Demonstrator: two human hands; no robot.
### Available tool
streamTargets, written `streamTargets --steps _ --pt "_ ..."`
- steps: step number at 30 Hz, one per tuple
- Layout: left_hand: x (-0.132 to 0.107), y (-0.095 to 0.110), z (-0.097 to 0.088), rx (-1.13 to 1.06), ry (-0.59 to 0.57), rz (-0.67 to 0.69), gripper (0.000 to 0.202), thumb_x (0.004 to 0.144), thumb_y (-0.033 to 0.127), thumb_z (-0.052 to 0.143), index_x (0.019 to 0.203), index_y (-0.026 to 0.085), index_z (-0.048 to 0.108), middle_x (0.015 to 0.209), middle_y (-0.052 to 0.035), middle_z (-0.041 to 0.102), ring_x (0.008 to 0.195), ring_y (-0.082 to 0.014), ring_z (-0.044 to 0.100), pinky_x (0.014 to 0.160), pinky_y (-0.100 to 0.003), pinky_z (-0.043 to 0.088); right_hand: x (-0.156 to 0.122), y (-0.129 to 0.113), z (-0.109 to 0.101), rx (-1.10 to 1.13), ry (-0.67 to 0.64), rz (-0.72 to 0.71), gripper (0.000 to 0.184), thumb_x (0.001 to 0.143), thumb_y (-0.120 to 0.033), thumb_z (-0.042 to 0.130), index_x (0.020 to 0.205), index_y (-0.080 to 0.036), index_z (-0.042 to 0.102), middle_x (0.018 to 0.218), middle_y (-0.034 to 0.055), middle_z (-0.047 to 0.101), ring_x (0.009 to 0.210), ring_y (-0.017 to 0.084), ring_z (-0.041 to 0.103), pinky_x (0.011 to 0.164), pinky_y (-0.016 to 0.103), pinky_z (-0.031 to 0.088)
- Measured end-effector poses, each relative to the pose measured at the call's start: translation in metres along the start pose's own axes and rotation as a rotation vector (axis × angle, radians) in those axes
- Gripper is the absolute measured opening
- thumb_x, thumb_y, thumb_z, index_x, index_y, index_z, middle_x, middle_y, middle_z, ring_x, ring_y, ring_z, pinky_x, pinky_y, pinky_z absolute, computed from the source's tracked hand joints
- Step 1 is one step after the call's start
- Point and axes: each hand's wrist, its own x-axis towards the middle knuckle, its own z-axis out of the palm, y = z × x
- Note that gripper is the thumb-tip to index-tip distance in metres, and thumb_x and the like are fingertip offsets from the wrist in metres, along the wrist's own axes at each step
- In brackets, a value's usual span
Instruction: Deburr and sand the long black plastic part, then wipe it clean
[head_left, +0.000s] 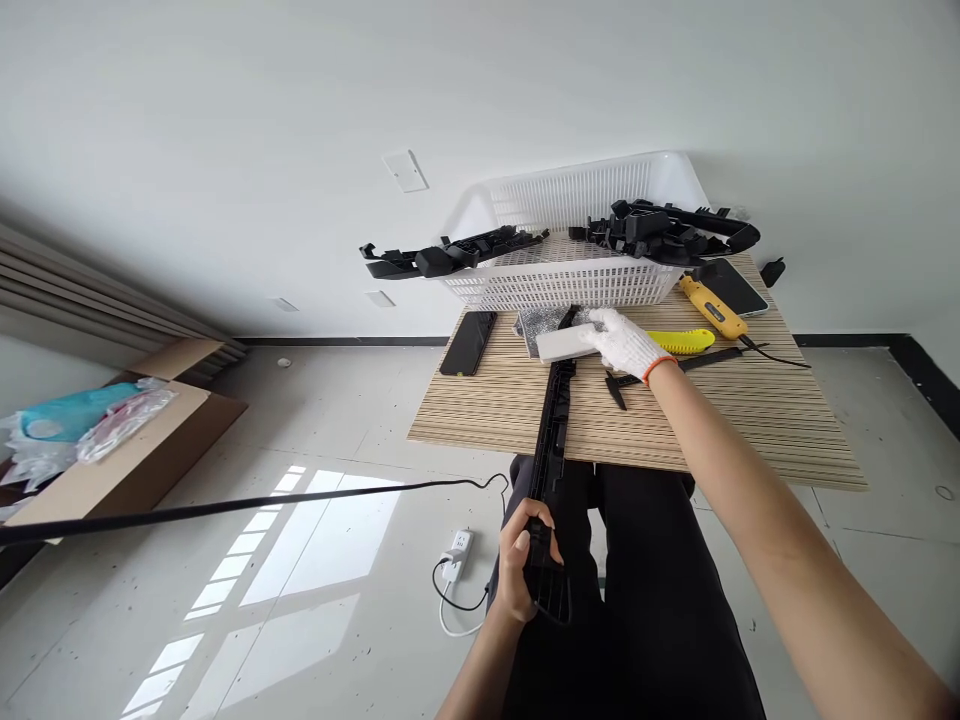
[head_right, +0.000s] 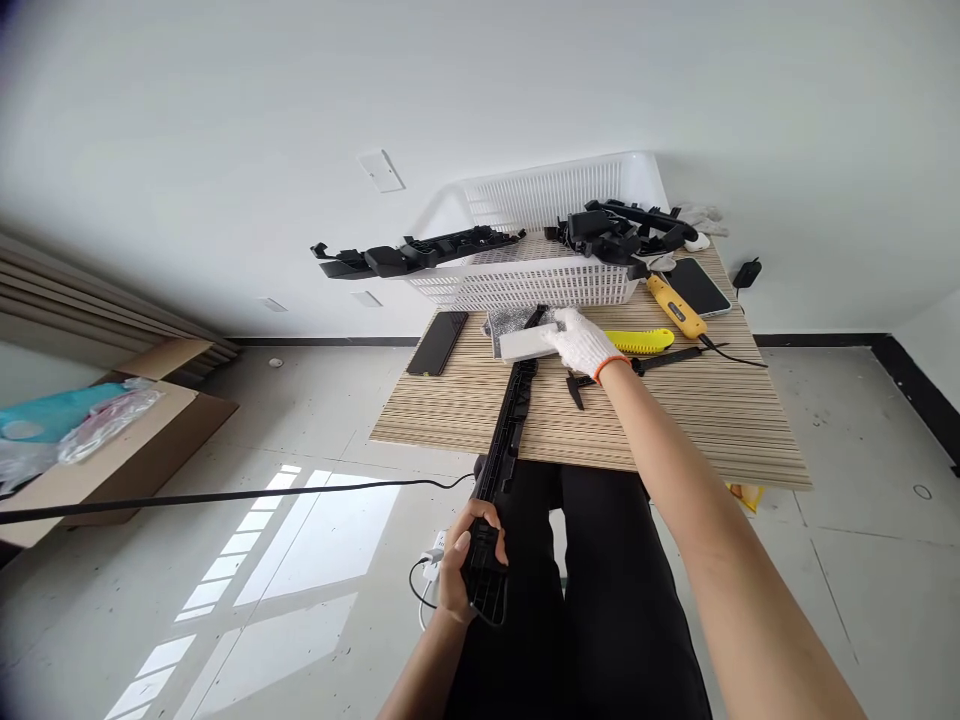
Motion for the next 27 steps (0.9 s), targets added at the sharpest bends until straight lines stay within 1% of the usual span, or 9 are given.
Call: streamTargets --steps 3,4,9,14,16,20,24,25,27 --pt "0.0007 0.0004 0.0005 0.011 -0.003 0.004 0.045 0.097 0.062 0.045 0.092 0.019 0.058 0.054 -0.0001 0.062 0.044 -0.0124 0.049 0.047 -0.024 0.035 0.0004 -0.0004 -0.004 -0.111 0.32 0.011 0.047 0.097 -0.041 0.057 0.14 -0.022 0.055 0.132 0.0174 0.067 0.106 0.031 0.068 0.086 0.044 0.057" --pt "0.001 0.0005 0.0006 0.014 -0.004 0.008 0.045 0.097 0.062 0.045 0.092 0.019 0.058 0.054 -0.0002 0.062 0.044 -0.0123 0.049 0.047 -0.024 0.035 0.0011 0.0001 -0.0046 -0.083 0.352 0.011 0.046 0.097 -0.042 0.057 0.139 -0.022 0.055 0.131 0.0168 0.067 0.105 0.03 0.069 0.085 0.043 0.057" --pt "0.0016 0.0012 -0.0003 0.024 -0.013 0.018 0.044 0.098 0.06 0.044 0.093 0.019 0.059 0.056 -0.0001 0.063 0.045 -0.0121 0.05 0.047 -0.023 0.035 0.0023 0.0027 -0.0003 0.105 -0.054 0.037 0.051 0.09 -0.048 0.068 0.132 -0.021 0.058 0.107 0.0113 0.074 0.063 0.018 0.065 0.054 0.03 0.051" --pt "0.0006 0.0012 -0.0008 0.023 -0.018 0.013 0.043 0.098 0.059 0.043 0.092 0.019 0.058 0.055 -0.0001 0.063 0.046 -0.0122 0.05 0.049 -0.024 0.036 0.0 -0.0031 0.0051 -0.053 0.314 0.048 0.045 0.093 -0.04 0.062 0.134 -0.022 0.056 0.127 0.0156 0.069 0.097 0.027 0.069 0.078 0.038 0.056" --pt "0.0003 0.0005 -0.001 0.026 -0.021 0.012 0.043 0.099 0.059 0.043 0.092 0.019 0.057 0.056 -0.0005 0.063 0.046 -0.0126 0.05 0.049 -0.025 0.037 0.0 -0.0034 0.0051 0.029 0.285 0.047 0.041 0.094 -0.041 0.06 0.13 -0.022 0.057 0.126 0.015 0.069 0.09 0.025 0.07 0.074 0.037 0.056" --pt "-0.0005 -0.0012 -0.0018 0.058 -0.02 0.023 0.043 0.098 0.059 0.043 0.093 0.019 0.058 0.057 -0.0009 0.064 0.048 -0.0133 0.052 0.051 -0.026 0.039 -0.0011 -0.0012 0.0022 0.123 0.018 0.055 0.041 0.09 -0.044 0.065 0.124 -0.022 0.06 0.11 0.0127 0.073 0.068 0.021 0.068 0.062 0.035 0.055" --pt "-0.0015 -0.0022 -0.0026 0.075 -0.023 0.013 0.043 0.099 0.059 0.043 0.094 0.019 0.058 0.058 -0.001 0.064 0.05 -0.0135 0.053 0.053 -0.026 0.04 -0.0023 -0.0016 -0.0025 -0.011 0.354 0.059 0.038 0.092 -0.04 0.062 0.125 -0.022 0.059 0.121 0.0143 0.07 0.096 0.027 0.07 0.081 0.04 0.057" --pt "-0.0016 -0.0022 -0.0027 0.078 -0.024 0.01 0.044 0.099 0.059 0.043 0.094 0.019 0.058 0.058 -0.0009 0.064 0.05 -0.0136 0.053 0.053 -0.026 0.04 -0.0019 -0.0011 -0.0034 0.01 0.377 0.049 0.037 0.092 -0.04 0.061 0.125 -0.022 0.059 0.119 0.0138 0.071 0.095 0.027 0.07 0.081 0.039 0.057" --pt "-0.0014 -0.002 -0.0029 0.087 -0.026 0.01 0.044 0.099 0.059 0.043 0.094 0.019 0.058 0.058 -0.0009 0.064 0.05 -0.0136 0.053 0.053 -0.026 0.04 -0.0006 0.0013 -0.0044 0.108 0.261 0.042 0.036 0.092 -0.044 0.062 0.121 -0.022 0.06 0.109 0.0119 0.073 0.079 0.023 0.07 0.069 0.035 0.056"
